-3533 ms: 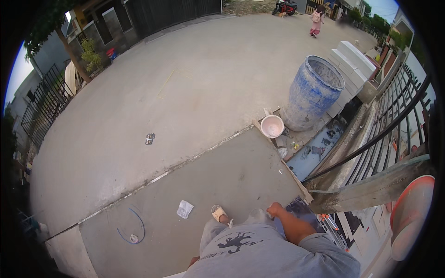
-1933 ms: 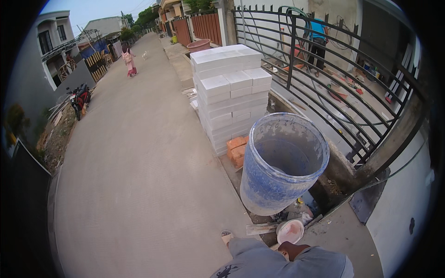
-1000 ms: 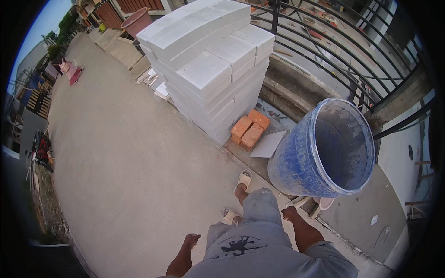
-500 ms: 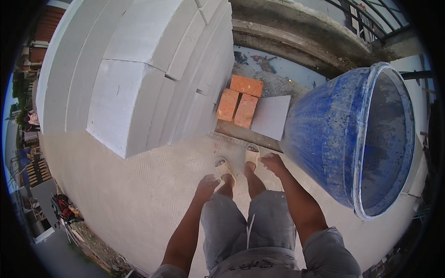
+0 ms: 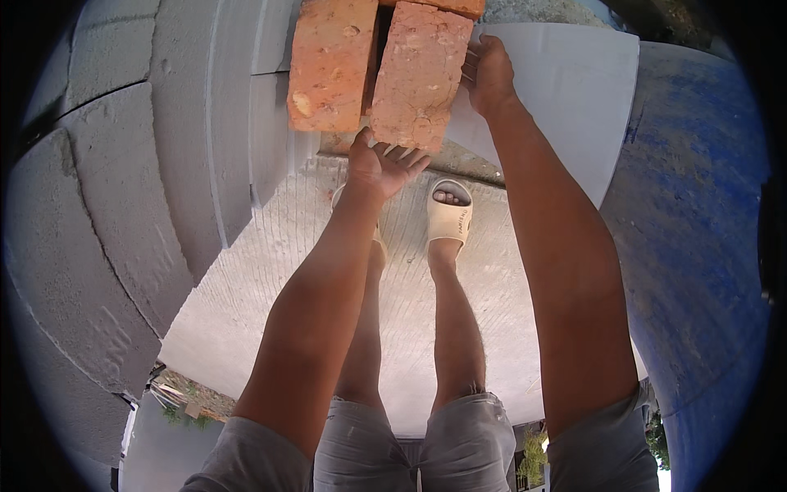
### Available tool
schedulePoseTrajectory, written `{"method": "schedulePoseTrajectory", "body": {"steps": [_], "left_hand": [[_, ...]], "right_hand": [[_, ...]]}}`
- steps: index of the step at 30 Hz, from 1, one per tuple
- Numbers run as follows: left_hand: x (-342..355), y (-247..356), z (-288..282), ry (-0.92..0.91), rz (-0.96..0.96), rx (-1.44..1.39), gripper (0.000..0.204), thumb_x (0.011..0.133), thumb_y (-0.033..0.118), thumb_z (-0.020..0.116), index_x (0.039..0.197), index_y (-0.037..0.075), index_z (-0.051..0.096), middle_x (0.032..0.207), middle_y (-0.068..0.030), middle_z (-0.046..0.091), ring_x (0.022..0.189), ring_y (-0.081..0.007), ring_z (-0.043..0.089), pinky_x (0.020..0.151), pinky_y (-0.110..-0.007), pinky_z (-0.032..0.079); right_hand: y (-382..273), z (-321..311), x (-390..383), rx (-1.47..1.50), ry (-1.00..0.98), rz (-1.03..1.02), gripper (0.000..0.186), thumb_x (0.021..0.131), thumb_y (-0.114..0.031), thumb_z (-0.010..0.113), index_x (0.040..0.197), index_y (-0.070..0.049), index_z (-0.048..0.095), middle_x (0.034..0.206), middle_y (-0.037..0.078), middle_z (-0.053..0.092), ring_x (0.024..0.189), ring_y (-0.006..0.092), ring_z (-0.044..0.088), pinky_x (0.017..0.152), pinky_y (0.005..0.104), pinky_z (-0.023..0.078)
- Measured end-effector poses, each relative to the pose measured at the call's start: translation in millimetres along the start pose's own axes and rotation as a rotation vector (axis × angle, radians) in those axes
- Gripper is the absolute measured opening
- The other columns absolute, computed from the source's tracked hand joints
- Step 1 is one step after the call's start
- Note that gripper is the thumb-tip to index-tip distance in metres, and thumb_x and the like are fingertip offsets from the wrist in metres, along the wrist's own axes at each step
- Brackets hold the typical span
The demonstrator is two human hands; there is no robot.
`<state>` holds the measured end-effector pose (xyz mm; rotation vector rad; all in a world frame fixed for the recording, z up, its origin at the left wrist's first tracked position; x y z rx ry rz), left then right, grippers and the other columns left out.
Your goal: The person scoops cement from a bucket with a trowel and spreads it along a tiled floor edge. They then retrieve several red bricks, carry them to the work area, and place them one by one onto the fresh cement bed, aligning them in a row.
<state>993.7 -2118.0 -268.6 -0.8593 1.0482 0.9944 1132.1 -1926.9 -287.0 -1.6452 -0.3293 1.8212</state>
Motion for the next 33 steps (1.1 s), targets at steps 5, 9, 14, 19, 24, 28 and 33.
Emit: {"method": "schedulePoseTrajectory", "body": {"steps": [5, 9, 14, 19, 24, 28, 33], "left_hand": [[39.8, 1.0, 21.7, -0.345, -0.057, 0.006, 0.068, 0.095, 0.053, 0.045, 0.144, 0.007, 0.036, 0.144, -0.0193, 0.039, 0.135, -0.0411, 0.037, 0.113, -0.062, 0.025], [50.3, -0.2, 24.1, -0.375, 0.026, -0.009, 0.069, 0.094, 0.057, 0.041, 0.141, 0.007, 0.042, 0.141, -0.0197, 0.043, 0.13, -0.0427, 0.042, 0.111, -0.063, 0.028], [53.2, -5.5, 29.4, -0.411, 0.034, -0.052, 0.069, 0.094, 0.059, 0.038, 0.142, 0.01, 0.042, 0.141, -0.0194, 0.044, 0.129, -0.0435, 0.043, 0.108, -0.065, 0.03], [59.5, -5.2, 2.3, -0.424, 0.039, -0.076, 0.061, 0.097, 0.055, 0.037, 0.14, 0.012, 0.044, 0.14, -0.0177, 0.047, 0.128, -0.0411, 0.045, 0.105, -0.064, 0.034], [-2.1, 6.4, -22.3, -0.301, 0.583, 0.876, 0.047, 0.101, 0.034, 0.043, 0.138, 0.006, 0.044, 0.133, -0.0107, 0.055, 0.123, -0.0268, 0.053, 0.103, -0.039, 0.045], [-92.4, -34.6, -27.8, -0.442, -0.026, -0.089, 0.05, 0.103, 0.038, 0.04, 0.137, 0.002, 0.044, 0.132, -0.0114, 0.056, 0.12, -0.0245, 0.055, 0.101, -0.039, 0.046], [-248.2, -67.4, -174.3, -0.06, -0.051, 0.027, 0.061, 0.098, 0.044, 0.05, 0.141, 0.003, 0.04, 0.136, -0.0145, 0.054, 0.121, -0.0269, 0.055, 0.101, -0.041, 0.047]], "right_hand": [[26.8, 30.3, 39.7, 0.027, -0.186, 0.037, 0.054, 0.093, -0.046, 0.047, 0.124, -0.002, 0.056, 0.117, 0.011, 0.064, 0.105, 0.0237, 0.062, 0.092, 0.0398, 0.049], [30.8, 56.2, 44.4, 0.259, -0.448, 0.122, 0.059, 0.091, -0.06, 0.051, 0.117, -0.009, 0.065, 0.113, 0.007, 0.069, 0.101, 0.0222, 0.066, 0.09, 0.0386, 0.054], [33.4, 17.7, 50.2, 0.025, -0.161, 0.06, 0.049, 0.093, -0.041, 0.046, 0.12, -0.002, 0.057, 0.115, 0.01, 0.064, 0.103, 0.0236, 0.063, 0.087, 0.0403, 0.051], [40.0, 13.8, 22.1, 0.087, -0.097, 0.123, 0.045, 0.091, -0.038, 0.048, 0.121, -0.005, 0.056, 0.114, 0.01, 0.063, 0.101, 0.0259, 0.061, 0.087, 0.041, 0.05], [41.8, 5.1, -40.8, 0.26, -0.12, 0.155, 0.048, 0.086, -0.034, 0.053, 0.126, -0.007, 0.051, 0.115, 0.011, 0.059, 0.106, 0.0286, 0.058, 0.088, 0.0416, 0.05], [48.9, -21.7, -133.0, 0.375, -0.132, 0.229, 0.049, 0.085, -0.021, 0.05, 0.13, -0.002, 0.046, 0.122, 0.016, 0.055, 0.109, 0.0287, 0.057, 0.094, 0.041, 0.048], [64.3, -4.8, -312.0, 0.185, -0.352, 0.626, 0.048, 0.096, -0.036, 0.054, 0.128, -0.001, 0.051, 0.12, 0.01, 0.059, 0.109, 0.0187, 0.058, 0.099, 0.0339, 0.044]]}}
Point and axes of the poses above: each hand's wrist, its own x-axis towards the middle knuckle, its own z-axis out of the palm, y = z × x, the point moved 10 cm from there along x, towards the middle knuckle
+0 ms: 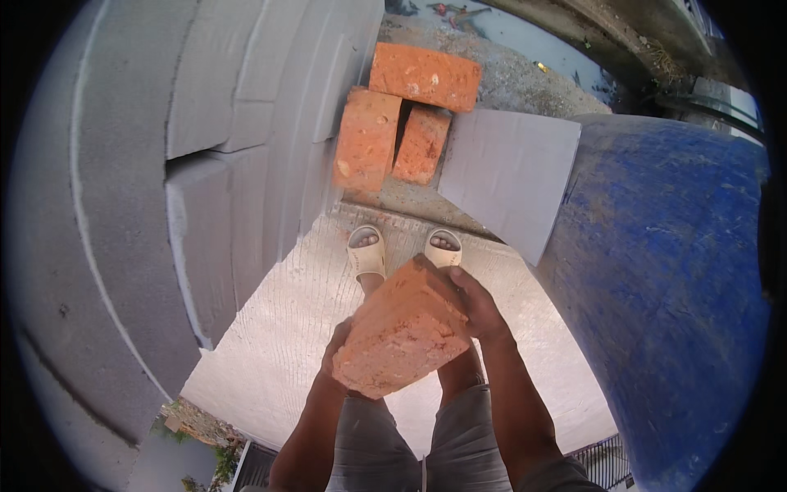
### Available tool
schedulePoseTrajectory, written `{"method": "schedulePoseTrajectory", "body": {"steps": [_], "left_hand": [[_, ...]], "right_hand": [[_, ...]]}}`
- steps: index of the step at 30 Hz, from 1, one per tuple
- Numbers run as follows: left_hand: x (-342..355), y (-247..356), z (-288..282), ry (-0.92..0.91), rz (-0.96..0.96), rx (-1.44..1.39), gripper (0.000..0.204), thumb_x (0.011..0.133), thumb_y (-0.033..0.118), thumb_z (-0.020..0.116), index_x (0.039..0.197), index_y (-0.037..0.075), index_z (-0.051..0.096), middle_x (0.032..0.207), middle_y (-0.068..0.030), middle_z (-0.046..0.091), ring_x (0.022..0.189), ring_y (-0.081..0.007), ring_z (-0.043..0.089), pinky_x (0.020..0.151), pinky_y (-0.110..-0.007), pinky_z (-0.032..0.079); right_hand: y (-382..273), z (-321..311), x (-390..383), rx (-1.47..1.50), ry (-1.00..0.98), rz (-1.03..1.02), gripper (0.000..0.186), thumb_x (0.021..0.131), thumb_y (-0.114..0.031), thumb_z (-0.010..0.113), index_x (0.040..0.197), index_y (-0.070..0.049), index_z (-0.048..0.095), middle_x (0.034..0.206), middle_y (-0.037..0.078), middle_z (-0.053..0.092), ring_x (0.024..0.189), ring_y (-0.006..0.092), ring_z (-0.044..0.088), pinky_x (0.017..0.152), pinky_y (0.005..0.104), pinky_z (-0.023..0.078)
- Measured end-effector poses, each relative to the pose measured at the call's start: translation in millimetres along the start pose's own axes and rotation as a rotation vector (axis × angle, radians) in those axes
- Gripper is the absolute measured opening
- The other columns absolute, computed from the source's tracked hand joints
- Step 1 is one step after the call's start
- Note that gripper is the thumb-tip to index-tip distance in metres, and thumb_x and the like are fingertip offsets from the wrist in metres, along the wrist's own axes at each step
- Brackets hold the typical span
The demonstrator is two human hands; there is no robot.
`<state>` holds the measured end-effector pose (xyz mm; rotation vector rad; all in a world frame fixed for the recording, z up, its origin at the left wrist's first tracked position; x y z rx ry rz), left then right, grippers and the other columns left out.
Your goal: The person scoops cement from a bucket with a trowel and spreads it along a tiled floor edge. They then retrieve several red bricks, carry them to the work area, and place them one by one onto the fresh cement bed, aligning them in a row.
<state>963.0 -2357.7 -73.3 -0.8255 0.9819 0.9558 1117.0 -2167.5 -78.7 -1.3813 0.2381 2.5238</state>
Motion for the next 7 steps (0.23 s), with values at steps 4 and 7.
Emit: {"method": "schedulePoseTrajectory", "body": {"steps": [4, 7], "left_hand": [[-174.7, -37.6, 7.6, 0.174, -0.099, 0.06, 0.057, 0.099, 0.043, 0.048, 0.139, 0.002, 0.045, 0.131, -0.0184, 0.058, 0.115, -0.0316, 0.06, 0.1, -0.043, 0.048], [-262.3, -30.9, 76.1, -0.032, -0.005, 0.249, 0.056, 0.1, 0.04, 0.044, 0.145, 0.007, 0.039, 0.135, -0.0161, 0.055, 0.121, -0.0322, 0.056, 0.107, -0.047, 0.043]], "right_hand": [[101.9, 13.3, -114.5, -0.162, 0.007, 0.074, 0.063, 0.1, -0.038, 0.049, 0.145, 0.0, 0.026, 0.082, 0.004, 0.059, 0.07, 0.0118, 0.055, 0.062, 0.0273, 0.046], [153.6, 39.9, -196.9, -0.386, -0.136, 0.162, 0.054, 0.102, -0.049, 0.039, 0.139, -0.009, 0.042, 0.131, 0.008, 0.054, 0.12, 0.0151, 0.052, 0.101, 0.0304, 0.043]]}}
Point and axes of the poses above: each hand's wrist, its own x-axis towards the middle knuckle, its own z-axis out of the palm, y = z × x, the point moved 10 cm from there along x, towards the middle knuckle
